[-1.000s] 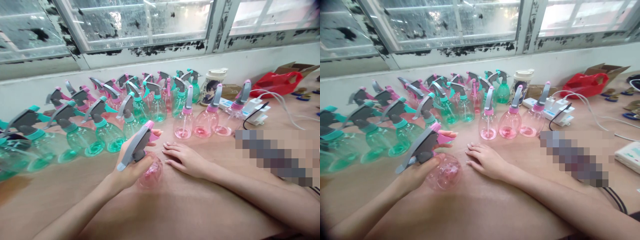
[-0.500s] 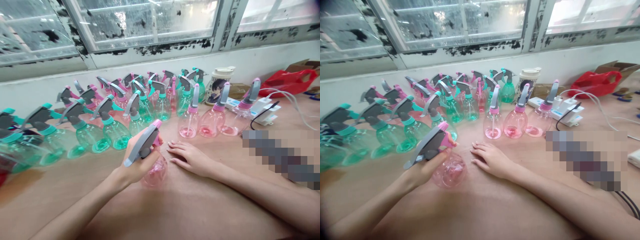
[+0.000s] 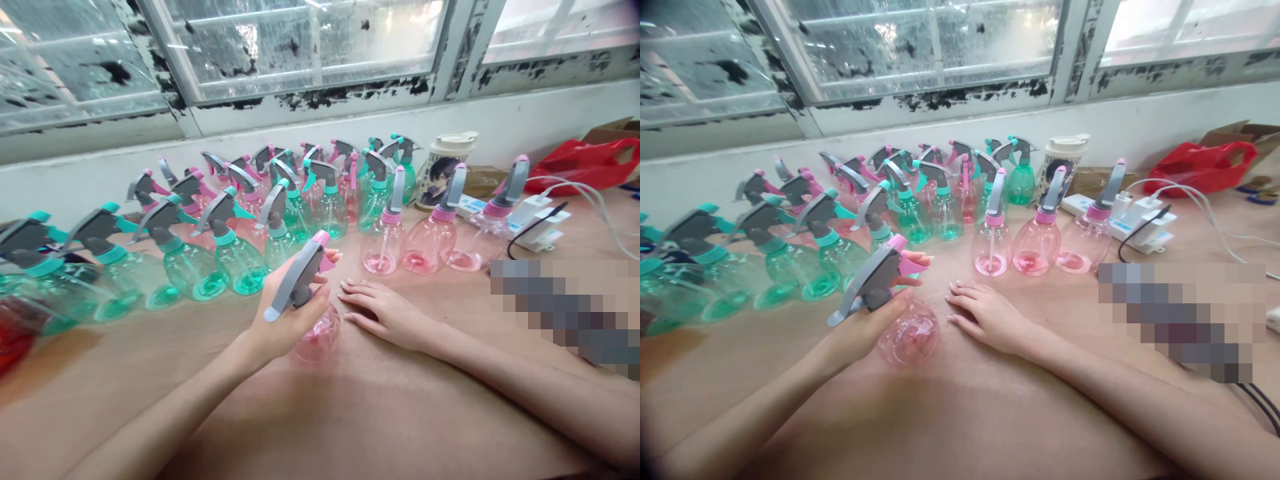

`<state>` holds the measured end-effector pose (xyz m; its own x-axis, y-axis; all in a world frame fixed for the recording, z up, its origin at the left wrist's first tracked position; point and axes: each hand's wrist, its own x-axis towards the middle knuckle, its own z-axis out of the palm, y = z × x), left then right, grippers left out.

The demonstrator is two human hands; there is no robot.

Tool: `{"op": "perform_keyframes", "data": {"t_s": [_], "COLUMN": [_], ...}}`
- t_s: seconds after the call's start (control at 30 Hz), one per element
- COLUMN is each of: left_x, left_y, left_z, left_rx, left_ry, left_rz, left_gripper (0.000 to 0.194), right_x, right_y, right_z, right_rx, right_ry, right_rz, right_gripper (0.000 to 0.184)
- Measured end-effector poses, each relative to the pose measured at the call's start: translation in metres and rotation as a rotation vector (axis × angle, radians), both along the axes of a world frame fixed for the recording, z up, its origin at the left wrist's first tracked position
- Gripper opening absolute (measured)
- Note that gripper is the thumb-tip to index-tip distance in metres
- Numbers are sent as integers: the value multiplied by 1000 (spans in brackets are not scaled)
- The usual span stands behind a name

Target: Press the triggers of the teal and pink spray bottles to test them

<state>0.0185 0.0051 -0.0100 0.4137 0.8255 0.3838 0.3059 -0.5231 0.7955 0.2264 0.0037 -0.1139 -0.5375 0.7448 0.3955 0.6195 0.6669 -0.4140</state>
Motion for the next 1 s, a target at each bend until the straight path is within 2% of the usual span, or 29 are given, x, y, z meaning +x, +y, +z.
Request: {"op": "perform_keyframes", "data": {"t_s": [0.4, 0.6, 0.77, 1.0], "left_x": [-1, -1, -8, -9], "left_y": [-1, -3, -1, -2], "left_z": [0, 6, 1, -2], "left_rx": [21, 35, -13, -6], "left_ry": [-33, 42, 31, 102], "left_rz": [-14, 28, 40, 49], "left_gripper": [41, 26, 12, 26], "right_x": [0, 1, 1, 1], "right_y": [0, 0, 1, 0], "right_z": [0, -1, -2, -4], "right_rx": [-1, -1, 3, -2], "right_ry": [-13, -11, 12, 26], "right_rz": [-2, 1, 9, -3], "right_gripper": [35, 34, 34, 35]}}
